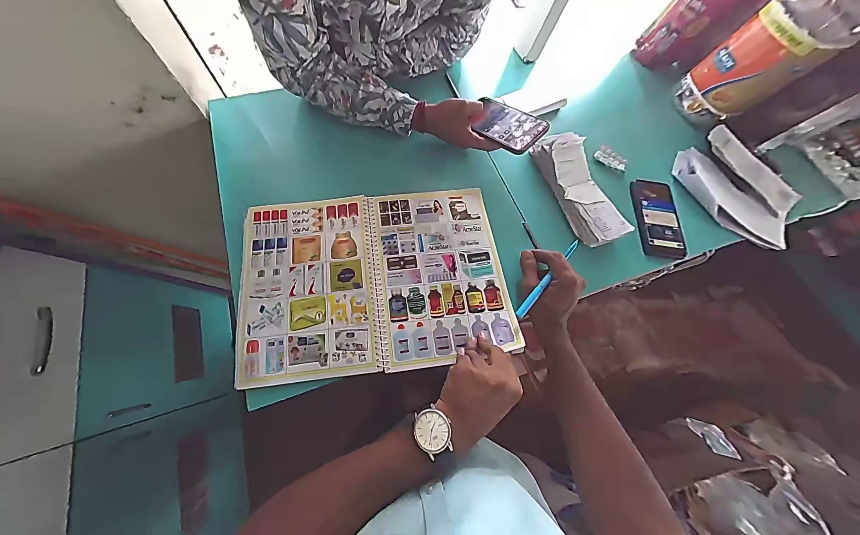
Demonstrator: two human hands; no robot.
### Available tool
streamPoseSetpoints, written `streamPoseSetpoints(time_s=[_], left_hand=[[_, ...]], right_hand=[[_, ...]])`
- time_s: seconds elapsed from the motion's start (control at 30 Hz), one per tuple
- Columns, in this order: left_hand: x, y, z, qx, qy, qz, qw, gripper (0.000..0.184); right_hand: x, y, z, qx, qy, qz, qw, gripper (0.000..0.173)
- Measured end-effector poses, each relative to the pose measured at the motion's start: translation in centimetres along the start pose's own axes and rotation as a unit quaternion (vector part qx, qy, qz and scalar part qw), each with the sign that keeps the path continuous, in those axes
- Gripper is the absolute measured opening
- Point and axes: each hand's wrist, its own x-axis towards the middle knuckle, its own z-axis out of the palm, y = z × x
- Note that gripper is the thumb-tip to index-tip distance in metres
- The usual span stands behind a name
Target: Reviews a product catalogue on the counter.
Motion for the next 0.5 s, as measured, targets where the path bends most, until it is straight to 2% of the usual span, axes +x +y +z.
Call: streamPoseSetpoints(time_s=[0.5], left_hand=[[-0.03, 0.33, -0.08, 0.012, -0.003, -0.003, 1.000, 0.023]], right_hand=[[-0.02, 0.13, 0.20, -0.002, 0.012, 0.000, 1.000, 0.024]])
